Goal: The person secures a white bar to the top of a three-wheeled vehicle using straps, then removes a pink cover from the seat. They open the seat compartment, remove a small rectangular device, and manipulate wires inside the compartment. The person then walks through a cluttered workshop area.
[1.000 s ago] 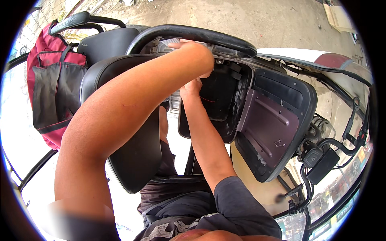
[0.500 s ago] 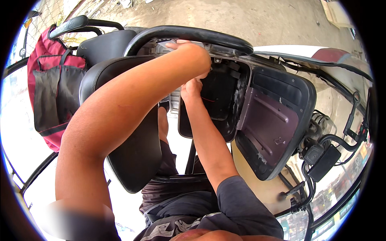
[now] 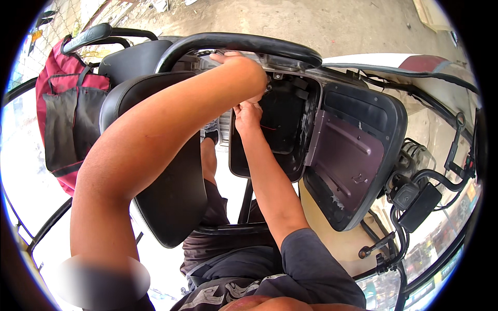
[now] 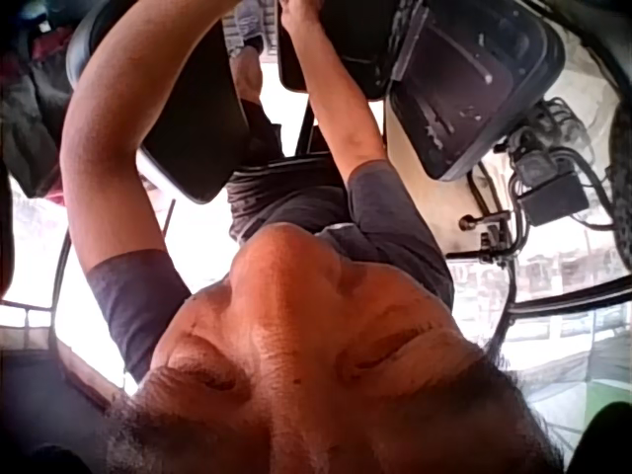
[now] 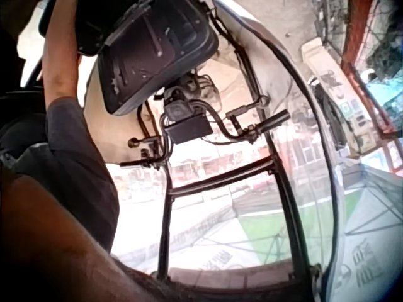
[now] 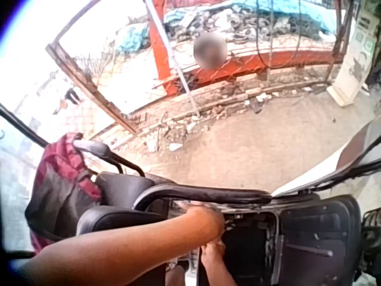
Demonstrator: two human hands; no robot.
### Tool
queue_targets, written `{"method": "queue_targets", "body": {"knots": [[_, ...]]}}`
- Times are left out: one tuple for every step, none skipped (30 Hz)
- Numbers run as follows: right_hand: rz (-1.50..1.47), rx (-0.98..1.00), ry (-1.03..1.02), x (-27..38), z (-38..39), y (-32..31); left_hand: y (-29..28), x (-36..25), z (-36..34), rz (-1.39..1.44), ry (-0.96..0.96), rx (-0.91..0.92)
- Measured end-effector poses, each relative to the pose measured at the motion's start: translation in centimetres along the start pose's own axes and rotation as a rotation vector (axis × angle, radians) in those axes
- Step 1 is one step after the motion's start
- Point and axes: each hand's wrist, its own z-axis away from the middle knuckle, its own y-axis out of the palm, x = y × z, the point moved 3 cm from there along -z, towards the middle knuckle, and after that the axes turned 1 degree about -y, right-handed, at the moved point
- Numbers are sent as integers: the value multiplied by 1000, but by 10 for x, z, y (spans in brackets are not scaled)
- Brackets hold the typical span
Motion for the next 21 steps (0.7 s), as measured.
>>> {"method": "queue_targets", "body": {"knots": [[-5,1,-11,2,2,2,4,1,-6,11,-8,26],[-10,3,-23,3,4,3,10,1,-16,22,-16,52],[-18,1,-38,5,5,4,12,0,-19,28,-22,77],[-32,8,-36,6,5,4,13,-3,-21,3,-33,16],[-45,14,-35,8,4,4,16,-6,-22,-22,-44,-46],[-60,21,-32,9,4,4,19,-9,-20,-47,-56,-105],[-57,33,-18,11,7,6,27,-12,-23,-117,-85,-163],[-54,46,-4,14,10,9,37,-17,-26,-188,-115,-220],[-54,56,9,16,12,10,36,-15,-24,-161,-64,-219],[-48,62,27,17,10,7,29,-15,-13,-139,-11,-221],[-43,68,46,17,7,4,19,-7,-6,-20,119,-161],[-37,73,67,17,5,2,17,-4,-4,29,193,-113],[-35,82,83,17,4,-2,15,0,-2,80,265,-60],[-34,91,97,18,1,-5,22,0,-12,58,284,-25],[-32,107,119,17,2,-6,31,2,-19,38,292,12],[-33,111,143,21,5,-4,36,4,-24,55,294,-24],[-35,116,166,25,8,-4,40,6,-28,70,296,-61],[-38,122,189,29,11,-3,43,8,-32,84,298,-97],[-48,137,202,29,9,-6,46,10,-35,114,303,-119],[-58,153,214,28,6,-9,49,11,-38,144,309,-141],[-67,163,220,28,2,-13,50,11,-44,172,324,-165]]}}
